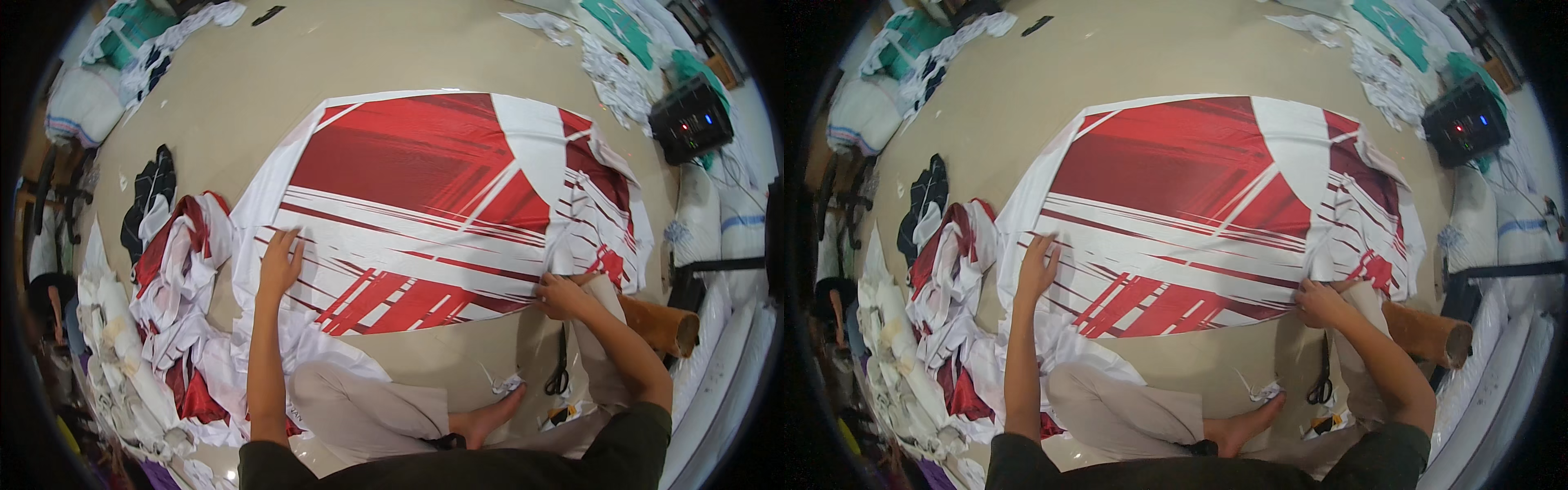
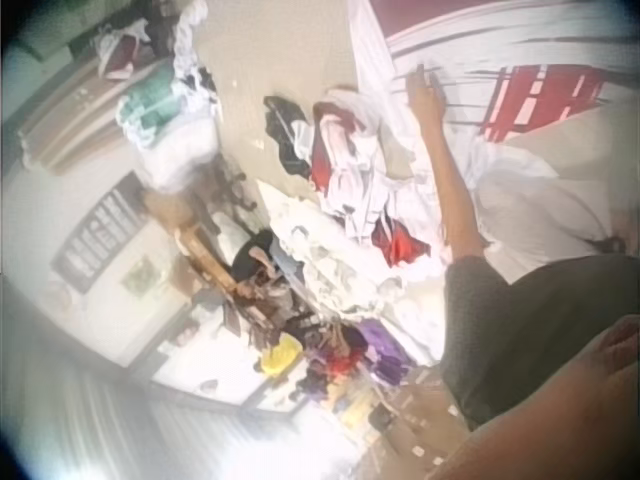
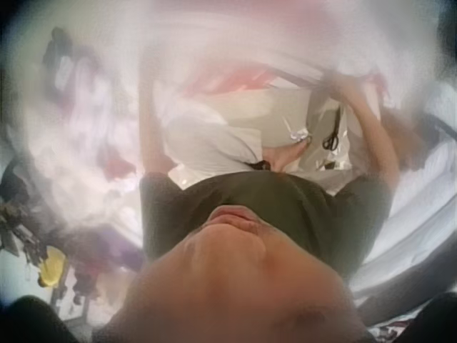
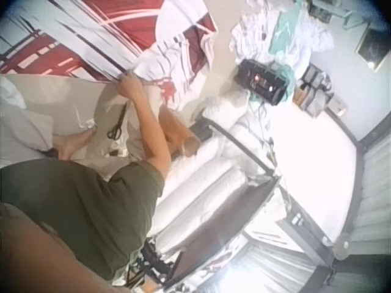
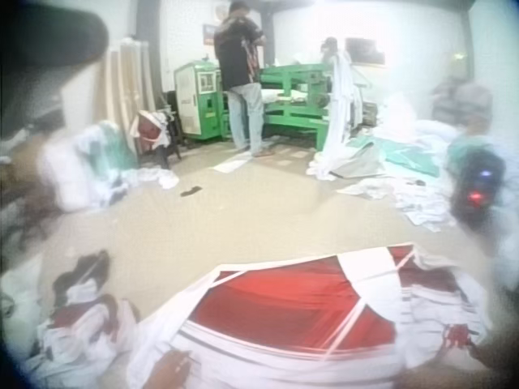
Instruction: The person sits on the floor in a workshop and uses a pen to trace a pattern onto a white sheet of fabric. They then use scissors to cut the fabric along the traced lines. The person also handles a large red and white printed fabric sheet, unfolding and smoothing it on the floor.
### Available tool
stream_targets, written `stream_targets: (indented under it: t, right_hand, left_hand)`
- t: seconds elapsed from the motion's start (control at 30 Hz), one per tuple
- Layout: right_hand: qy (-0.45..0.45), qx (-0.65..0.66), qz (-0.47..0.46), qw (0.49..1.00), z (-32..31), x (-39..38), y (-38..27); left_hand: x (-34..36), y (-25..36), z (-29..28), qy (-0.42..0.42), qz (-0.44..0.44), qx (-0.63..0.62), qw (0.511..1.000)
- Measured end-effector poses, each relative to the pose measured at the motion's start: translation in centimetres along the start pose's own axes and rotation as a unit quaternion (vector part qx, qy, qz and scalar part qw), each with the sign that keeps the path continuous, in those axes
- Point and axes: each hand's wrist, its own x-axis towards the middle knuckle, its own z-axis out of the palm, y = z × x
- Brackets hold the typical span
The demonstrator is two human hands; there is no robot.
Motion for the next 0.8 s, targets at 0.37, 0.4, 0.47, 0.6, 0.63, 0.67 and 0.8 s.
stream_targets:
  t: [0.37,0.4,0.47,0.6,0.63,0.67,0.8]
  right_hand:
    - [0.011,0.029,0.007,0.999,-1.4,0.4,-1.1]
    - [0.012,0.027,0.002,1.000,-1.3,0.6,-1.0]
    - [0.014,0.029,0.002,0.999,-1.0,0.6,-0.9]
    - [0.020,0.020,0.003,1.000,0.2,0.8,-0.2]
    - [0.021,0.016,0.002,1.000,0.1,0.8,-0.3]
    - [0.021,0.013,0.004,1.000,0.0,0.8,-0.5]
    - [0.016,-0.030,0.011,0.999,0.0,0.6,-0.8]
  left_hand:
    - [10.6,-16.7,0.3,0.025,-0.149,0.347,0.926]
    - [10.9,-17.4,-0.2,0.044,-0.163,0.362,0.917]
    - [11.2,-17.8,-0.5,0.082,-0.187,0.383,0.901]
    - [11.4,-15.8,0.1,0.089,-0.084,0.270,0.955]
    - [11.5,-15.2,0.3,0.069,-0.066,0.216,0.972]
    - [11.9,-14.5,0.8,0.049,-0.047,0.158,0.985]
    - [18.0,-14.2,3.2,0.024,0.021,0.134,0.990]
